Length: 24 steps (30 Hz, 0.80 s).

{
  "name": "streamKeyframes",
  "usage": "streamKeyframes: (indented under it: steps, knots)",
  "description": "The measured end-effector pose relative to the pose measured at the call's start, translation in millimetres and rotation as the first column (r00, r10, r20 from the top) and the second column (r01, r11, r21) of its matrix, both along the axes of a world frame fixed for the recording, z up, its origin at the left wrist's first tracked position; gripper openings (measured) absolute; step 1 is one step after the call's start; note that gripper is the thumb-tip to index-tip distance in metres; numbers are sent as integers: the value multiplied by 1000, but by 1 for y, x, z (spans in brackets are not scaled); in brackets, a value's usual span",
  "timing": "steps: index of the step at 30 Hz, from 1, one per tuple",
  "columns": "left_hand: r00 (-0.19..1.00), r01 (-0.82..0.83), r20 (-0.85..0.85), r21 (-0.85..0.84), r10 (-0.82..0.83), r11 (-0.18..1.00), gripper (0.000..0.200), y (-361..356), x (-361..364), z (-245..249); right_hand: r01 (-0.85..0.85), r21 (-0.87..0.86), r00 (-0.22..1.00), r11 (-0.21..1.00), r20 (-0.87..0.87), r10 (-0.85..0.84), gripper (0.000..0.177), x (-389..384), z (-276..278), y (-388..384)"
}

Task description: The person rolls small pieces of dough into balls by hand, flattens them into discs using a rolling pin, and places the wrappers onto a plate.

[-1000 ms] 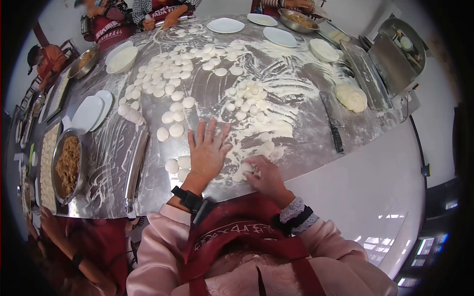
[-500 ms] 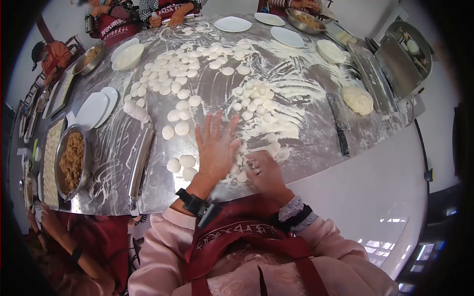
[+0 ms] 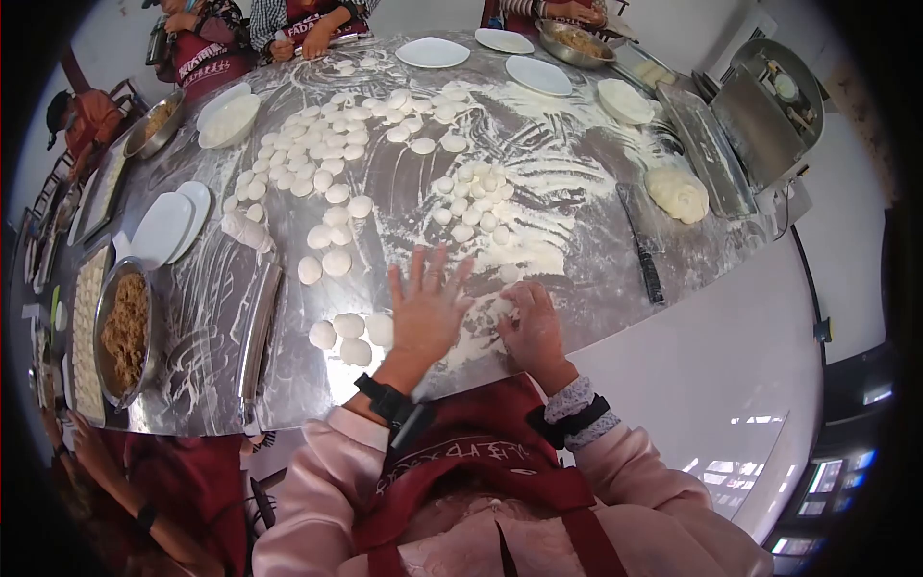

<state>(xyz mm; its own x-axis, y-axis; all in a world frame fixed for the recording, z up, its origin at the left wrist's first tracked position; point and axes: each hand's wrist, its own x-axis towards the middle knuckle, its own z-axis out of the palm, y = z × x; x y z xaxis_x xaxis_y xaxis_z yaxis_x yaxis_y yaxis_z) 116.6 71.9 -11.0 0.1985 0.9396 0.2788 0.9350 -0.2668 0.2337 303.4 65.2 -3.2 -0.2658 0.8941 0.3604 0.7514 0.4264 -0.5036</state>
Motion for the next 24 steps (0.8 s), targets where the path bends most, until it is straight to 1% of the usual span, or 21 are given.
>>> streamKeyframes:
  steps: [1, 2, 3, 5, 6, 8, 9, 10, 11, 12, 13, 14, 15, 16, 17, 18, 19, 20, 24]
  knots:
    - [998, -52, -22, -8, 52, 999, 57, -2, -8, 0, -19, -39, 999, 999, -30, 17, 41, -2, 2, -4]
    - [997, -71, 9, -14, 71, 997, 56, -3, -17, 0, -39, -77, 997, 996, -62, 35, 41, -4, 3, -7]
    - [997, -76, 6, -14, 76, 997, 56, -5, -23, 0, -44, -77, 997, 996, -65, 39, 41, -8, 3, -9]
    - [994, -109, 15, 11, 108, 994, 56, -5, -32, 1, -102, 32, 993, 994, -48, 103, 41, -16, 5, -9]
    - [993, -118, 16, 18, 118, 993, 55, -6, -34, 0, -104, 36, 993, 994, -50, 106, 41, -16, 2, -8]
    - [993, -118, 18, 30, 118, 993, 56, -7, -34, 0, -166, 76, 983, 983, -61, 171, 44, -14, -6, -4]
    - [993, -118, 22, 41, 117, 992, 57, -7, -33, 1, -167, 80, 983, 983, -59, 171, 44, -13, -2, -4]
    - [993, -120, 24, 44, 119, 992, 57, -8, -33, 1, -171, -63, 980, 983, -118, 163, 45, -13, 5, -5]
    - [993, -114, 46, 86, 111, 990, 55, -8, -32, 0, -182, -207, 974, 961, -173, 147, 46, -13, 11, -5]
    - [993, -109, 67, 128, 101, 986, 53, -9, -31, 1, -183, -205, 974, 961, -172, 149, 46, -14, 13, -4]
    - [993, -109, 67, 129, 101, 986, 53, -10, -30, 3, -162, -99, 975, 982, -172, 144, 46, -14, 15, -3]
    - [989, -52, 141, 110, 36, 993, 49, -12, -28, 6, -138, 7, 975, 990, -174, 137, 47, -14, 16, -2]
    - [976, 8, 214, 95, -28, 995, 45, -14, -27, 10, -137, 6, 975, 990, -175, 136, 47, -12, 13, 1]
    - [958, 43, 273, 155, -84, 987, 38, -16, -22, 13, -156, 35, 979, 987, -128, 159, 46, -7, 7, 6]
    - [959, 44, 272, 153, -85, 987, 38, -18, -19, 16, -175, 63, 980, 982, -81, 180, 46, -4, 3, 8]
    - [954, 110, 282, -4, -104, 994, 38, -20, -16, 18, -174, 63, 980, 983, -82, 179, 46, -4, 0, 8]
    - [948, 173, 295, -160, -120, 972, 38, -21, -12, 19, -201, 31, 976, 979, -80, 203, 46, -3, -3, 8]
    - [959, 152, 250, -69, -130, 986, 37, -26, -8, 17, -229, 0, 971, 973, -78, 228, 46, -4, -4, 8]
    - [961, 133, 261, -131, -95, 982, 34, -29, -5, 16, -272, -5, 954, 962, -133, 269, 46, -11, -10, 4]
